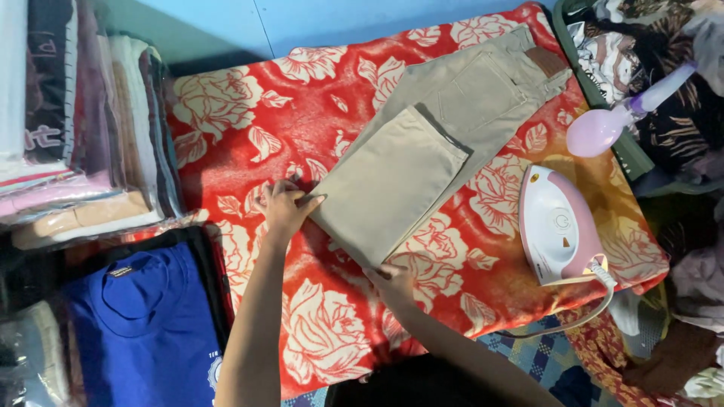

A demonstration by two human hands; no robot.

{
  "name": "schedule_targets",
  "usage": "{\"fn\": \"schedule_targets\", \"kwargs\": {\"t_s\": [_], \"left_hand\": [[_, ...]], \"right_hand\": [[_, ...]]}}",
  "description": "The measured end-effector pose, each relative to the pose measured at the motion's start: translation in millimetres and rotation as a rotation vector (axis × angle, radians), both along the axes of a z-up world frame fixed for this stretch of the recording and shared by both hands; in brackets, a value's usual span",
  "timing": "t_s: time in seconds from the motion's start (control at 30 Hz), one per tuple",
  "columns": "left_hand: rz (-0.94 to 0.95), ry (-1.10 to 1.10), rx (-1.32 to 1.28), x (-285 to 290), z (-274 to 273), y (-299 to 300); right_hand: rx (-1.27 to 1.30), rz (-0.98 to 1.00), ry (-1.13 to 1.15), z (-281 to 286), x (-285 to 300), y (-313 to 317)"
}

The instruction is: The person irons a pair of beige trousers laid out on a red floral tablecloth. They use a pink electric iron to smooth the fabric, occasionally spraying water from a bottle to assist. The person folds the trousers in half lengthwise and continues ironing the folded garment.

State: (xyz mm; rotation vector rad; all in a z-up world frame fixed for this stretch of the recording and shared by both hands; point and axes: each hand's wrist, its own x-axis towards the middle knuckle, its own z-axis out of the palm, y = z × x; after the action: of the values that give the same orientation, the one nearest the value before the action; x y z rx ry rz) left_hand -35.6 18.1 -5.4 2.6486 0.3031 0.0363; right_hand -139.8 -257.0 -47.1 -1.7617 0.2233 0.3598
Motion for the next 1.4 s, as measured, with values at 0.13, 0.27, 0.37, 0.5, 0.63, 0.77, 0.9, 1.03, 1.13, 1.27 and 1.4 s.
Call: {"fn": "schedule_targets", "kwargs": {"t_s": [0.13,0.27,0.37,0.5,0.63,0.77,0.9,1.03,1.13,1.27,1.4], "left_hand": [[0.024,0.019,-0.041,-4,-30,3],[0.022,0.109,-0.026,2,-52,10],[-0.012,0.197,0.043,-8,-22,9],[-0.012,0.222,0.13,-5,-42,5],[-0.032,0.191,0.281,-4,-58,3],[-0.013,0.299,0.137,-7,-5,14],[-0.054,0.353,0.063,-47,9,77],[0.002,0.441,0.163,-106,-14,117],[0.042,0.298,0.21,-134,-24,122],[0.125,0.173,0.23,-146,-31,110],[0.124,-0.019,0.128,-155,-51,127]], "right_hand": [[0.044,-0.027,-0.045,6,15,-3],[0.051,-0.047,0.117,-51,22,-12],[-0.075,-0.028,0.102,-22,12,-5],[0.009,0.007,0.168,-10,5,8],[0.011,-0.007,0.2,-16,5,18],[-0.068,-0.01,0.208,-27,-7,26],[-0.011,0.042,0.247,3,-55,61],[0.083,0.351,0.216,14,-98,88],[0.036,0.486,0.259,14,-110,95],[0.315,0.411,0.271,10,-114,85],[0.206,0.172,0.385,-16,-126,100]]}}
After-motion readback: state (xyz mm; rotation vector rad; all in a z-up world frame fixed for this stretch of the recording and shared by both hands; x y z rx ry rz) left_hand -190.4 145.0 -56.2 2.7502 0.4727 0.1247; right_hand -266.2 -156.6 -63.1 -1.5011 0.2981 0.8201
